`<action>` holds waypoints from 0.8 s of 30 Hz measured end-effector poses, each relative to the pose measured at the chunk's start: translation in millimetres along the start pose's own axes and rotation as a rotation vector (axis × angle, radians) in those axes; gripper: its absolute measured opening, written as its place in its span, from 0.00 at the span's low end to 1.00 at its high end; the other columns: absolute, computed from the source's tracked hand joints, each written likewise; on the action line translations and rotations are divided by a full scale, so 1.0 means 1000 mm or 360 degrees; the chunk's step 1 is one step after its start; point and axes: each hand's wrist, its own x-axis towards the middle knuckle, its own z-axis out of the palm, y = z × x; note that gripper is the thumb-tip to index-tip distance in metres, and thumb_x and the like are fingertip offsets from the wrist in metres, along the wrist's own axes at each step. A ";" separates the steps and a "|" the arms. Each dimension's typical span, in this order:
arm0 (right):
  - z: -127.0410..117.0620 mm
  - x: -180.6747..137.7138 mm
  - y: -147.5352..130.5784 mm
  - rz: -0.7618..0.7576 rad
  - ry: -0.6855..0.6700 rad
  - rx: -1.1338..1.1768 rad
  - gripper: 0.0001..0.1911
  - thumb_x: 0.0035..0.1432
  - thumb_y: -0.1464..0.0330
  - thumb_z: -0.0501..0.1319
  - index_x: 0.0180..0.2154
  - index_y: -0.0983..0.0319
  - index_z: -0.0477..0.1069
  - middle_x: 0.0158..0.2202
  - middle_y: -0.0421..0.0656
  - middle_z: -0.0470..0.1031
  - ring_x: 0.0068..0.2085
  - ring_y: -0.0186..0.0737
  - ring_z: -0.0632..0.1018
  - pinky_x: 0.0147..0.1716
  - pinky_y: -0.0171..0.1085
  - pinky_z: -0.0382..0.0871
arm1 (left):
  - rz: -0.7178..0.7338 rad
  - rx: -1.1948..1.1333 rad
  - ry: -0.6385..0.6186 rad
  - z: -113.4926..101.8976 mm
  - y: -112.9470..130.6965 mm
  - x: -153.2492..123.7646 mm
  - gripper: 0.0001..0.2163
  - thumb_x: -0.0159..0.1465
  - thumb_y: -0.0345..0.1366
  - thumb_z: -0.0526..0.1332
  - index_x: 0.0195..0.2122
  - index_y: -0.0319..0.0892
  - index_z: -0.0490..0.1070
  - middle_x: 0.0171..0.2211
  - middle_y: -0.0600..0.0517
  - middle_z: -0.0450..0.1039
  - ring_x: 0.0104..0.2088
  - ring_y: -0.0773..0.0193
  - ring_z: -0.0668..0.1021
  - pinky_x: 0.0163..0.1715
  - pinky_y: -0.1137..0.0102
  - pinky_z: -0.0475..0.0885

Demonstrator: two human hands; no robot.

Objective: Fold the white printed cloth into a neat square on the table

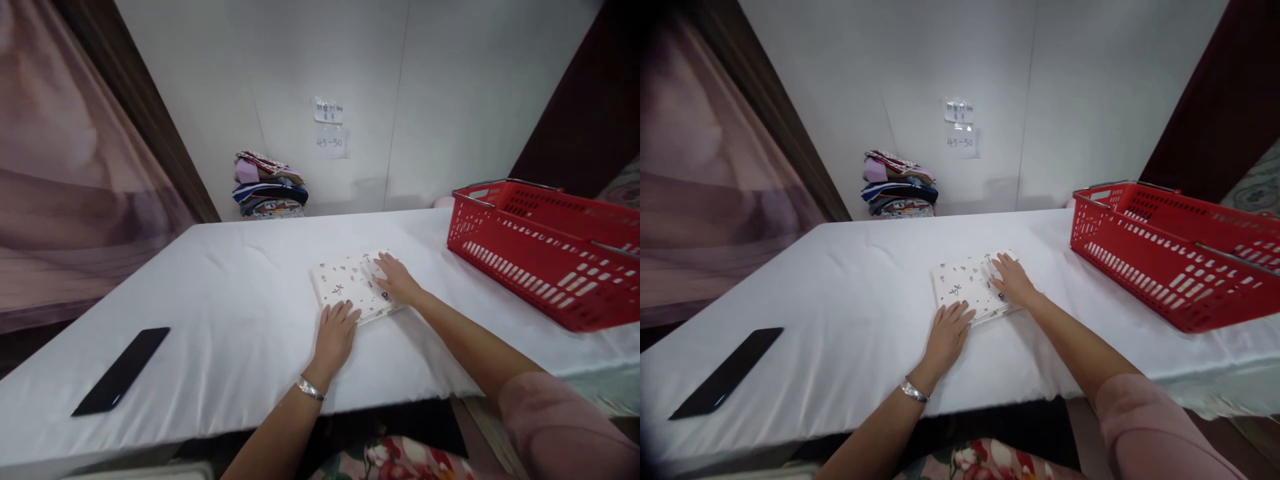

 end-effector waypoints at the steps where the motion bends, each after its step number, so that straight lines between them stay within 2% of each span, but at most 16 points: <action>1: 0.005 0.003 0.005 0.0083 -0.0109 -0.0056 0.29 0.62 0.57 0.48 0.61 0.62 0.55 0.66 0.50 0.49 0.66 0.50 0.49 0.61 0.52 0.46 | 0.0007 -0.0001 -0.0001 0.000 0.000 0.000 0.17 0.66 0.32 0.50 0.54 0.52 0.66 0.57 0.52 0.65 0.59 0.56 0.65 0.60 0.50 0.55; 3: 0.015 0.006 0.016 0.0243 -0.0272 -0.0158 0.29 0.62 0.55 0.47 0.61 0.61 0.55 0.66 0.51 0.49 0.66 0.52 0.49 0.59 0.55 0.47 | 0.0023 -0.0009 0.0000 0.000 0.001 -0.001 0.17 0.66 0.32 0.51 0.54 0.52 0.66 0.57 0.52 0.66 0.59 0.57 0.65 0.60 0.51 0.56; 5: 0.023 0.007 0.025 0.0303 -0.0327 -0.0221 0.29 0.62 0.55 0.45 0.60 0.60 0.56 0.66 0.50 0.49 0.66 0.52 0.49 0.59 0.55 0.47 | 0.0031 -0.0017 -0.0002 0.000 0.001 -0.001 0.17 0.66 0.32 0.51 0.54 0.52 0.66 0.57 0.52 0.66 0.59 0.57 0.65 0.60 0.51 0.56; 9: 0.028 0.004 0.028 0.0271 -0.0293 -0.0248 0.29 0.63 0.54 0.44 0.60 0.60 0.56 0.66 0.50 0.49 0.66 0.50 0.49 0.59 0.54 0.46 | 0.0028 -0.0010 -0.0014 0.001 0.001 -0.002 0.17 0.66 0.32 0.52 0.55 0.52 0.65 0.58 0.52 0.65 0.59 0.58 0.64 0.60 0.51 0.56; 13: 0.028 0.002 0.026 0.0263 -0.0265 -0.0262 0.28 0.63 0.54 0.44 0.60 0.60 0.57 0.66 0.49 0.50 0.66 0.50 0.50 0.59 0.54 0.46 | -0.0003 -0.0032 0.0000 -0.002 0.006 -0.005 0.15 0.66 0.37 0.53 0.54 0.52 0.66 0.57 0.52 0.66 0.59 0.58 0.64 0.60 0.52 0.55; 17: 0.032 0.002 0.029 0.0260 -0.0268 -0.0283 0.29 0.63 0.55 0.43 0.60 0.63 0.56 0.66 0.51 0.50 0.65 0.51 0.50 0.59 0.54 0.47 | -0.0081 -0.0203 0.0003 -0.009 0.005 0.000 0.14 0.67 0.40 0.50 0.49 0.52 0.70 0.54 0.53 0.69 0.57 0.61 0.67 0.60 0.55 0.57; 21: 0.035 0.001 0.032 0.0226 -0.0239 -0.0288 0.29 0.63 0.54 0.43 0.59 0.62 0.57 0.66 0.51 0.50 0.65 0.51 0.50 0.58 0.55 0.48 | -0.0373 -0.0321 0.0240 -0.016 -0.018 0.024 0.15 0.68 0.39 0.48 0.47 0.45 0.72 0.53 0.49 0.71 0.56 0.62 0.68 0.58 0.60 0.62; 24: 0.035 0.001 0.031 0.0228 -0.0237 -0.0304 0.29 0.63 0.54 0.43 0.59 0.62 0.57 0.66 0.51 0.50 0.65 0.51 0.50 0.58 0.55 0.47 | -0.0719 -0.0215 0.0310 -0.017 -0.036 0.049 0.17 0.66 0.40 0.51 0.53 0.39 0.68 0.58 0.43 0.63 0.60 0.56 0.63 0.58 0.57 0.61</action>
